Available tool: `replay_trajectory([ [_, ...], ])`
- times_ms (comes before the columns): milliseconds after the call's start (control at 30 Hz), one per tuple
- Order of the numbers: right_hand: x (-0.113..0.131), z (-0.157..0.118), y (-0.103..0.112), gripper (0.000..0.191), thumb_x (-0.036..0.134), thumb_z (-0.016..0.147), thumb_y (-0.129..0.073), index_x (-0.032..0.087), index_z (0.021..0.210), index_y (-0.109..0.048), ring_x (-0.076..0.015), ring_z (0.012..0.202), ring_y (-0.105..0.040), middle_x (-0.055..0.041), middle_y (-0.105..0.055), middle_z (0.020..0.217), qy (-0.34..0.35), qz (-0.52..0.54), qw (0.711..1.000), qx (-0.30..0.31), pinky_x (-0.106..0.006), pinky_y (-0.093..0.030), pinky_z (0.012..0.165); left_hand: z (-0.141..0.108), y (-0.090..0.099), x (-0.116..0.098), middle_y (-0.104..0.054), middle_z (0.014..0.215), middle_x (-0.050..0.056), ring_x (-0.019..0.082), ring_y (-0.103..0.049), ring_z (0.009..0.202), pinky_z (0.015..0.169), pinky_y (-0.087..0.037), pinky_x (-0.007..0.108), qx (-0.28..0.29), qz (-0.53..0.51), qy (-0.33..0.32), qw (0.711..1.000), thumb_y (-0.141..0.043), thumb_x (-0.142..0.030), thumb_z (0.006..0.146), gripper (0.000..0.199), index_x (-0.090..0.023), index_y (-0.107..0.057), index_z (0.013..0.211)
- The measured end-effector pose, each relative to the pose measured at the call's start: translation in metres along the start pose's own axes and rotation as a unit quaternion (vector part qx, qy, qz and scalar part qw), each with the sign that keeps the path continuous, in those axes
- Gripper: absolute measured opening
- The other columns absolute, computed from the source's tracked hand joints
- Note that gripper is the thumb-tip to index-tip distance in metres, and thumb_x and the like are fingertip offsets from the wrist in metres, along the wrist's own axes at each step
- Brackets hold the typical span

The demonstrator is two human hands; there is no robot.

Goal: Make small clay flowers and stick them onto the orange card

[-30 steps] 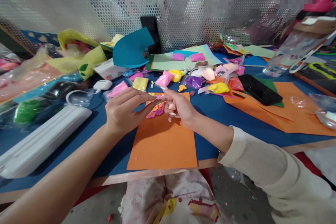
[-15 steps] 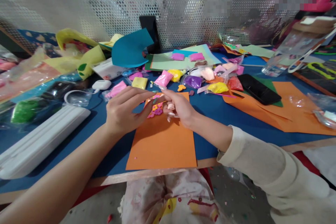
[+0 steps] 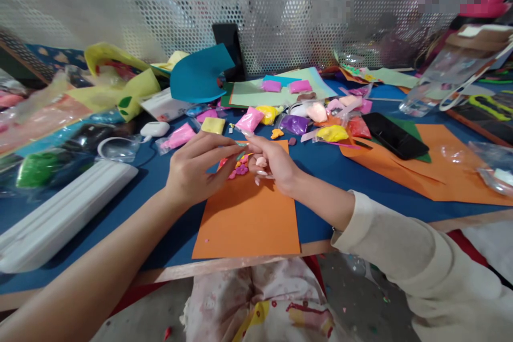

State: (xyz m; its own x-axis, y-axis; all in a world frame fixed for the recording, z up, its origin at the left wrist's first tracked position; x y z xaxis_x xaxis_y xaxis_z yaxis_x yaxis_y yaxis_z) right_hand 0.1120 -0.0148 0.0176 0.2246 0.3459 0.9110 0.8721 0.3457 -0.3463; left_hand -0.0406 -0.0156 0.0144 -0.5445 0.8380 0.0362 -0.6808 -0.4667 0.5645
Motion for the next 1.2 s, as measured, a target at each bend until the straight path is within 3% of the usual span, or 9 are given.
replay_trajectory([
  [200, 0.0004, -0.0002, 0.0003, 0.038, 0.041, 0.088, -0.041, 0.019, 0.057, -0.042, -0.0058, 0.03, -0.018, 0.0093, -0.024, 0.035, 0.006, 0.006, 1.0, 0.007, -0.019, -0.036, 0.036, -0.0017, -0.0005, 0.001, -0.068, 0.083, 0.006, 0.015, -0.059, 0.072, 0.063, -0.05, 0.027, -0.002, 0.019, -0.015, 1.0, -0.057, -0.014, 0.081, 0.011, -0.017, -0.065, 0.087],
  [333, -0.0026, 0.0013, 0.002, 0.037, 0.042, 0.086, -0.042, 0.019, 0.057, -0.045, -0.0059, 0.03, -0.019, 0.0089, -0.026, 0.034, 0.034, -0.008, 0.999, 0.019, -0.019, -0.037, 0.037, -0.0013, -0.0005, 0.0005, -0.068, 0.085, 0.008, 0.015, -0.06, 0.073, 0.063, -0.05, 0.027, -0.001, 0.006, 0.009, 1.0, -0.057, -0.016, 0.081, 0.013, -0.016, -0.066, 0.09],
  [500, -0.007, 0.0036, 0.0047, 0.034, 0.046, 0.082, -0.051, 0.018, 0.062, -0.054, -0.0056, 0.029, -0.022, 0.009, -0.029, 0.034, 0.106, -0.066, 0.992, 0.023, -0.02, -0.036, 0.036, 0.0007, 0.001, 0.001, -0.069, 0.083, 0.008, 0.015, -0.062, 0.071, 0.063, -0.051, 0.024, 0.037, -0.091, 0.137, 0.986, -0.057, -0.018, 0.079, 0.017, -0.013, -0.068, 0.092],
  [600, -0.0076, 0.0043, 0.0048, 0.031, 0.046, 0.081, -0.052, 0.017, 0.072, -0.058, -0.0058, 0.029, -0.022, 0.0101, -0.027, 0.034, 0.107, -0.071, 0.992, 0.011, -0.02, -0.029, 0.033, 0.0018, 0.0015, 0.0027, -0.071, 0.077, 0.006, 0.011, -0.061, 0.061, 0.054, -0.049, 0.019, 0.067, -0.155, 0.214, 0.962, -0.059, -0.021, 0.078, 0.02, -0.013, -0.07, 0.093],
  [733, -0.0067, 0.0044, 0.0045, 0.034, 0.045, 0.083, -0.052, 0.016, 0.069, -0.059, -0.0053, 0.029, -0.02, 0.0108, -0.022, 0.033, 0.114, -0.075, 0.991, 0.007, -0.02, -0.026, 0.033, 0.0029, 0.0015, 0.0041, -0.073, 0.083, 0.007, 0.013, -0.064, 0.062, 0.051, -0.05, 0.019, 0.073, -0.231, 0.266, 0.933, -0.06, -0.024, 0.078, 0.021, -0.013, -0.071, 0.092],
  [900, -0.0061, 0.0038, 0.0052, 0.036, 0.044, 0.085, -0.049, 0.014, 0.072, -0.063, -0.0053, 0.029, -0.023, 0.0093, -0.028, 0.034, 0.114, -0.077, 0.99, 0.01, -0.02, -0.03, 0.034, 0.0034, 0.0015, 0.0043, -0.073, 0.083, 0.007, 0.013, -0.064, 0.062, 0.051, -0.051, 0.02, 0.081, -0.265, 0.275, 0.921, -0.061, -0.021, 0.075, 0.023, -0.014, -0.071, 0.094],
  [1067, -0.0069, 0.005, 0.0047, 0.037, 0.048, 0.083, -0.051, 0.014, 0.075, -0.064, -0.0053, 0.03, -0.021, 0.0102, -0.022, 0.035, 0.097, -0.074, 0.992, 0.016, -0.02, -0.026, 0.032, 0.0037, 0.001, 0.0043, -0.073, 0.084, 0.006, 0.012, -0.063, 0.062, 0.051, -0.05, 0.019, 0.094, -0.272, 0.271, 0.919, -0.06, -0.021, 0.075, 0.023, -0.016, -0.071, 0.095],
  [1200, -0.0082, 0.0059, 0.0043, 0.039, 0.05, 0.081, -0.054, 0.017, 0.061, -0.055, -0.0048, 0.03, -0.021, 0.0101, -0.021, 0.037, 0.111, -0.07, 0.991, 0.017, -0.019, -0.023, 0.032, 0.0038, 0.0008, 0.0041, -0.073, 0.085, 0.006, 0.013, -0.065, 0.061, 0.048, -0.049, 0.019, 0.082, -0.281, 0.28, 0.914, -0.059, -0.026, 0.079, 0.021, -0.017, -0.072, 0.092],
])
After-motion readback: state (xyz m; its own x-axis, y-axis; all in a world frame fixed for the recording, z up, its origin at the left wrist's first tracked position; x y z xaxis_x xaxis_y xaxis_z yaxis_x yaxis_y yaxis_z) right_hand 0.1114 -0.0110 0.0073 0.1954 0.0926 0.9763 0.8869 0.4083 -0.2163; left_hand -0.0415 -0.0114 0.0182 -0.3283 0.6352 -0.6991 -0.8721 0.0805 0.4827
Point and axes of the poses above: each hand's wrist, its own z-axis towards the middle knuckle, its own y-axis out of the back of the hand, x = y × z, the point moved 1 cm from there along z, towards the middle knuckle
